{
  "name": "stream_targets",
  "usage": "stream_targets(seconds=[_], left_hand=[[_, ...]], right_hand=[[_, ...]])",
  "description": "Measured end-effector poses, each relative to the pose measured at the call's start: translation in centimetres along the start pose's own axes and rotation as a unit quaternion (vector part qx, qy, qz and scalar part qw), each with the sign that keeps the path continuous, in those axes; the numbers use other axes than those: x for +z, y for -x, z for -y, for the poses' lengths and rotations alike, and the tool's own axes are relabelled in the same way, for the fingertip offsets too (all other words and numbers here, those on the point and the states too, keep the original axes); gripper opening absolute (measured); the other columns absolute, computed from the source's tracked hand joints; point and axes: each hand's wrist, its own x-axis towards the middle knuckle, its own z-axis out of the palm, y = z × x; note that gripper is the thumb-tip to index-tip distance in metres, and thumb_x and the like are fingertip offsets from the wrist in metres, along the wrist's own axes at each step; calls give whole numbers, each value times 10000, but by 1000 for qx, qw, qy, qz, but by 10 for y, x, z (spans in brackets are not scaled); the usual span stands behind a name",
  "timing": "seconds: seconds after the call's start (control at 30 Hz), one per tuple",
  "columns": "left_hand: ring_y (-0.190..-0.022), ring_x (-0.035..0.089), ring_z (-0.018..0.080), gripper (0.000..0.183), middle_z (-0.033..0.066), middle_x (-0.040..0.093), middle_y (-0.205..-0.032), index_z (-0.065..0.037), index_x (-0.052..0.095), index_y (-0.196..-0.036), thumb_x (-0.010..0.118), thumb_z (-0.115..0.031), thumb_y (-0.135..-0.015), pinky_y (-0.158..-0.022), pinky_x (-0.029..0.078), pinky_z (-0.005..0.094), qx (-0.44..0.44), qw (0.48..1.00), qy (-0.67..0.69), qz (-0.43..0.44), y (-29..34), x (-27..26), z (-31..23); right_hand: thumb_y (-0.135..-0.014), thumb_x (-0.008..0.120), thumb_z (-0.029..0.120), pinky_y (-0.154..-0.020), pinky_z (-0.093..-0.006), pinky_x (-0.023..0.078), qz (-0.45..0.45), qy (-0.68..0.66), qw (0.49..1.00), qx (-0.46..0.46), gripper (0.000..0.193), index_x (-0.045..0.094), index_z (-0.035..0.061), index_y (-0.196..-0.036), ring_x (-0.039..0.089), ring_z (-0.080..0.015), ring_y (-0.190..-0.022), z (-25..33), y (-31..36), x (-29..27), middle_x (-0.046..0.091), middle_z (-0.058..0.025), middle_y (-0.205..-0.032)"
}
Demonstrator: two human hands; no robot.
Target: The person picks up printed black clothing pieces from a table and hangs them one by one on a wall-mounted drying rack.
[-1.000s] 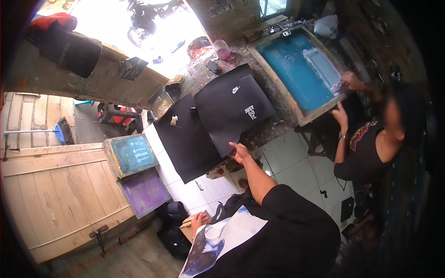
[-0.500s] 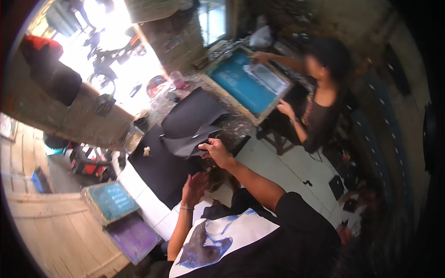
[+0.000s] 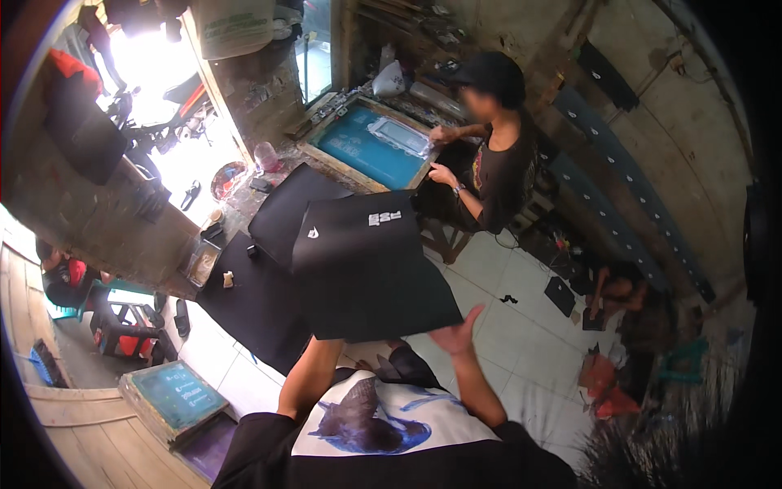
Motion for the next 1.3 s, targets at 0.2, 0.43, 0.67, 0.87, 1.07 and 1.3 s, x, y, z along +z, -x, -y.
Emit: stream_targets(seconds=[0.2, 0.43, 0.67, 0.87, 1.07, 1.3], left_hand=[[-1163, 513, 262, 431, 129, 531, -1272, -2, 505, -1234, 401, -327, -971, -990, 424, 370, 90, 993, 64, 35, 9, 18, -26], [-1142, 531, 261, 439, 130, 549, -1250, 6, 513, -1225, 405, -334, -969, -985, 427, 363, 218, 968, 97, 73, 46, 21, -123], [-1071, 589, 282, 553, 189, 559, -1242, 19, 453, -1305, 359, -418, -979, -932, 457, 382, 74, 993, -73, -50, 125, 42, -202], [-911, 611, 157, 454, 108, 627, -1043, -68, 382, -1372, 514, -135, -943, -799, 492, 284, 9, 945, -315, -92, 144, -1, -194], [-833, 587, 92, 400, 60, 632, -961, -26, 482, -1287, 555, -16, -894, -735, 485, 221, 0, 882, -430, -193, 145, 22, -178], [-680, 491, 43, 166, -12, 619, -773, 20, 674, -962, 558, 41, -846, -603, 382, 199, 4, 640, -701, -314, 135, 66, -173]], right_hand=[[-857, 594, 455, -997, -475, 397, 53, 101, 993, 39, 726, 312, 56, -1394, 393, -295, -1281, -84, -23, 40, 346, -121, -1435], [-857, 578, 161, -890, -329, 503, -214, 133, 967, -22, 326, 571, 11, -1146, 629, -217, -989, -47, -68, 36, 646, -99, -1088], [-790, 530, 70, -807, -336, 533, -198, 319, 927, -21, 190, 581, 19, -965, 640, -225, -862, 22, -91, 47, 622, -74, -879], [-772, 585, 73, -702, -276, 490, -184, 419, 887, 57, 130, 592, -19, -864, 614, -165, -763, 37, -110, 6, 623, -74, -819], [-804, 579, 64, -766, -287, 495, -195, 325, 907, 183, 151, 596, -29, -920, 627, -171, -813, 23, -136, -67, 647, -94, -889], [-878, 566, 159, -835, -385, 498, -288, 253, 884, 268, 185, 562, 63, -1037, 604, -227, -952, -74, -188, -199, 628, -109, -1014]])
